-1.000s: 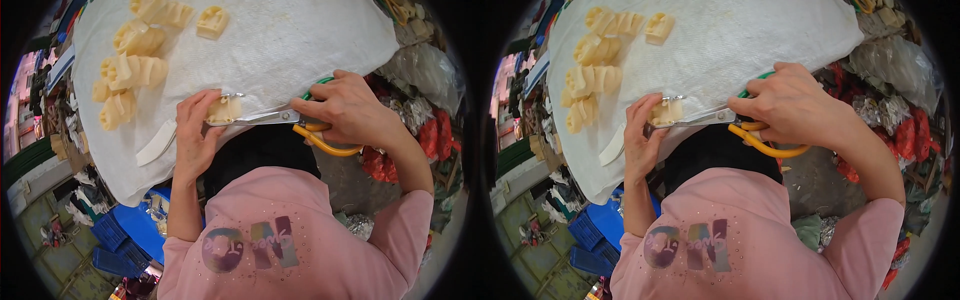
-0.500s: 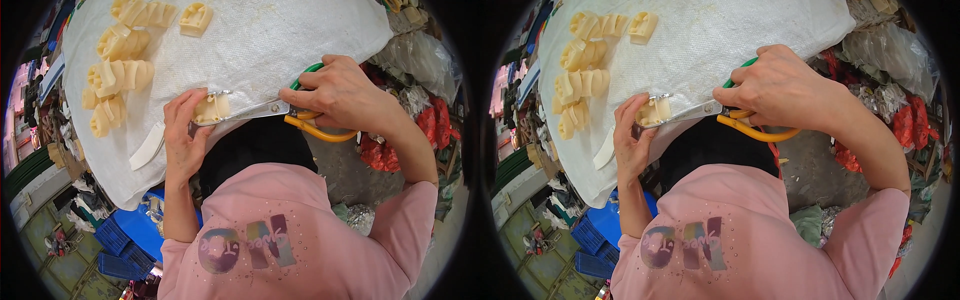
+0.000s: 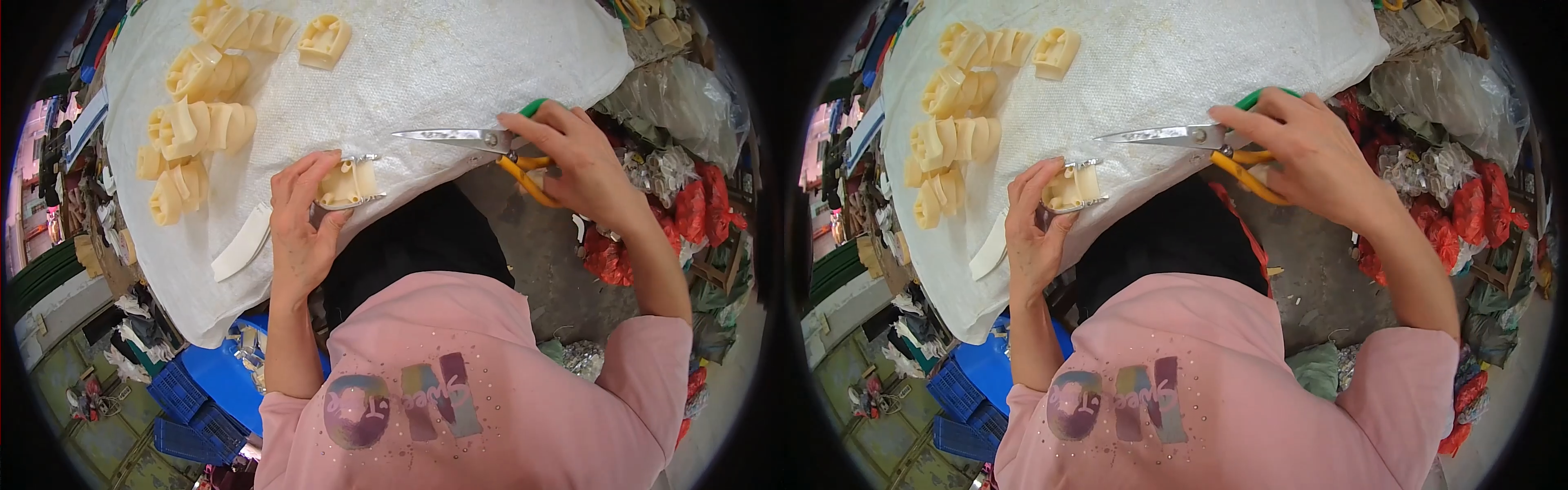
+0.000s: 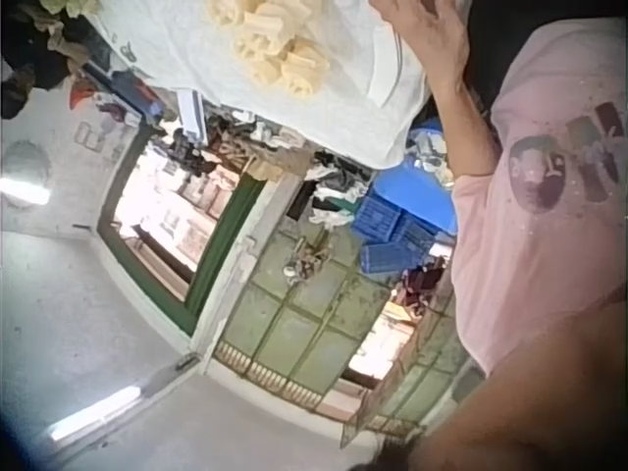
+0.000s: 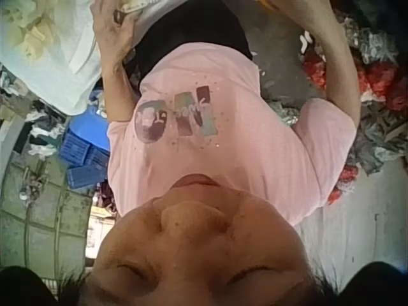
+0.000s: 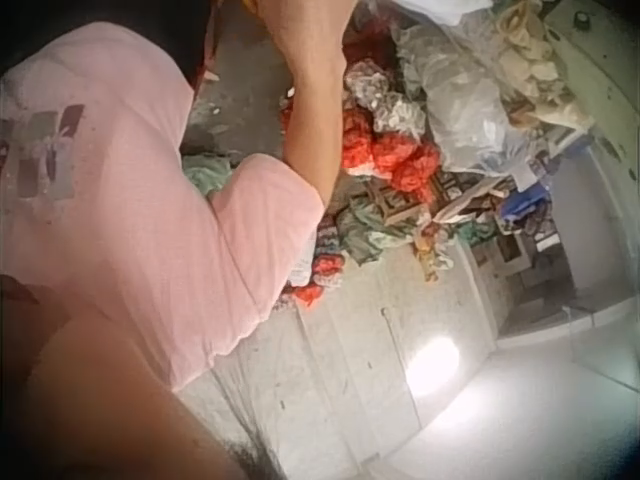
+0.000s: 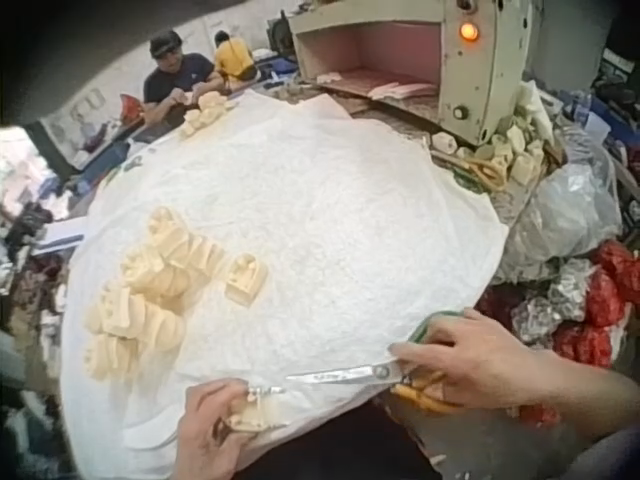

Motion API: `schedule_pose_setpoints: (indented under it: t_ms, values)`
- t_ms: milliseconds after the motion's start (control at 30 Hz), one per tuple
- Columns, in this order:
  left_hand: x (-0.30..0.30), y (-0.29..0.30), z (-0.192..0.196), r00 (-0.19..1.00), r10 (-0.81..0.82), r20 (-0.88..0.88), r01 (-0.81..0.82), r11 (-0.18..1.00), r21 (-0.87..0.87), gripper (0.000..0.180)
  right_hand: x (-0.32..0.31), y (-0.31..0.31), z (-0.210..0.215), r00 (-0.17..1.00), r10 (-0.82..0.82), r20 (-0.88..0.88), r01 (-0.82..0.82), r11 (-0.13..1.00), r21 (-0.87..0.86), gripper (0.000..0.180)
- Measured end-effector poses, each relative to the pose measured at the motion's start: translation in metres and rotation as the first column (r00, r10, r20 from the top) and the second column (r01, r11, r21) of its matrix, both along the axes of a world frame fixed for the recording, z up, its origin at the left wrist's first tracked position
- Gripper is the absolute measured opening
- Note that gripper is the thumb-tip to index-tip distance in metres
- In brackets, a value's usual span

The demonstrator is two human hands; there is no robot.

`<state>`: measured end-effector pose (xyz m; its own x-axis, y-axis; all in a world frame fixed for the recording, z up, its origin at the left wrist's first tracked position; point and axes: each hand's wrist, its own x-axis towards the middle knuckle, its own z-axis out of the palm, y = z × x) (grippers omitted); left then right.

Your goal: Trimming excess material from plastic shoe components using scissors and matching parts.

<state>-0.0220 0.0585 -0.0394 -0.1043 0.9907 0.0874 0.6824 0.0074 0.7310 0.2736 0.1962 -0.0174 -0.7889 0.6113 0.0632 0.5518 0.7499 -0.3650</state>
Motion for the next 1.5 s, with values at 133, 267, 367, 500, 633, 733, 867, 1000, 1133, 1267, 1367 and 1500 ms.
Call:
schedule_pose_setpoints:
  t_ms: [133, 267, 367, 500, 633, 733, 867, 1000, 1133, 1267, 1367, 1500]
  values:
    - [0.007, -0.003, -0.005, 0.997, 0.065, -0.03, -0.064, 0.997, 0.037, 0.057, 0.011, -0.022, -0.001, 0.886, -0.361, -0.292, 0.11, 0.773, -0.624, 0.061]
    - [0.019, -0.004, -0.006, 0.976, 0.172, -0.131, -0.161, 0.983, 0.09, 0.06, 0.0, -0.042, -0.026, 0.22, -0.882, -0.417, -0.669, 0.175, -0.723, 0.075]
    - [0.02, -0.004, -0.008, 0.973, 0.172, -0.151, -0.158, 0.982, 0.099, 0.061, -0.038, -0.053, -0.01, 0.14, -0.878, -0.458, -0.746, 0.211, -0.632, 0.079]
    - [0.02, -0.003, -0.005, 0.974, 0.155, -0.166, -0.135, 0.983, 0.128, 0.061, -0.077, -0.064, 0.001, 0.252, -0.838, -0.485, -0.577, 0.272, -0.77, 0.056]
    - [0.013, -0.005, -0.007, 0.973, 0.11, -0.201, -0.092, 0.991, 0.098, 0.059, -0.084, -0.049, -0.012, -0.031, -0.682, -0.73, -0.645, 0.572, -0.506, 0.047]
    - [0.015, -0.001, -0.006, 0.977, 0.111, -0.18, -0.09, 0.988, 0.124, 0.058, -0.105, -0.059, -0.025, 0.06, -0.818, -0.573, -0.629, 0.414, -0.658, 0.046]
    - [0.015, 0.001, -0.007, 0.982, 0.114, -0.153, -0.09, 0.983, 0.157, 0.058, -0.116, -0.054, -0.038, 0.207, -0.711, -0.672, -0.62, 0.436, -0.652, 0.043]
    - [0.011, -0.002, -0.008, 0.977, 0.124, -0.176, -0.096, 0.983, 0.158, 0.059, -0.107, -0.046, -0.02, 0.156, -0.73, -0.665, -0.683, 0.407, -0.607, 0.043]
    - [0.013, 0.0, -0.006, 0.974, 0.107, -0.2, -0.086, 0.99, 0.107, 0.055, -0.118, -0.055, -0.034, 0.235, -0.716, -0.658, -0.593, 0.431, -0.68, 0.045]
    - [0.01, 0.0, -0.009, 0.978, 0.099, -0.185, -0.068, 0.983, 0.17, 0.059, -0.123, -0.035, -0.027, 0.213, -0.733, -0.646, -0.626, 0.406, -0.666, 0.041]
    - [0.012, -0.002, -0.008, 0.98, 0.112, -0.162, -0.088, 0.985, 0.148, 0.059, -0.129, -0.02, -0.011, 0.047, -0.728, -0.684, -0.611, 0.521, -0.596, 0.041]
    - [0.014, 0.0, -0.009, 0.98, 0.128, -0.154, -0.103, 0.982, 0.157, 0.059, -0.161, -0.033, -0.03, 0.131, -0.756, -0.642, -0.545, 0.486, -0.683, 0.042]
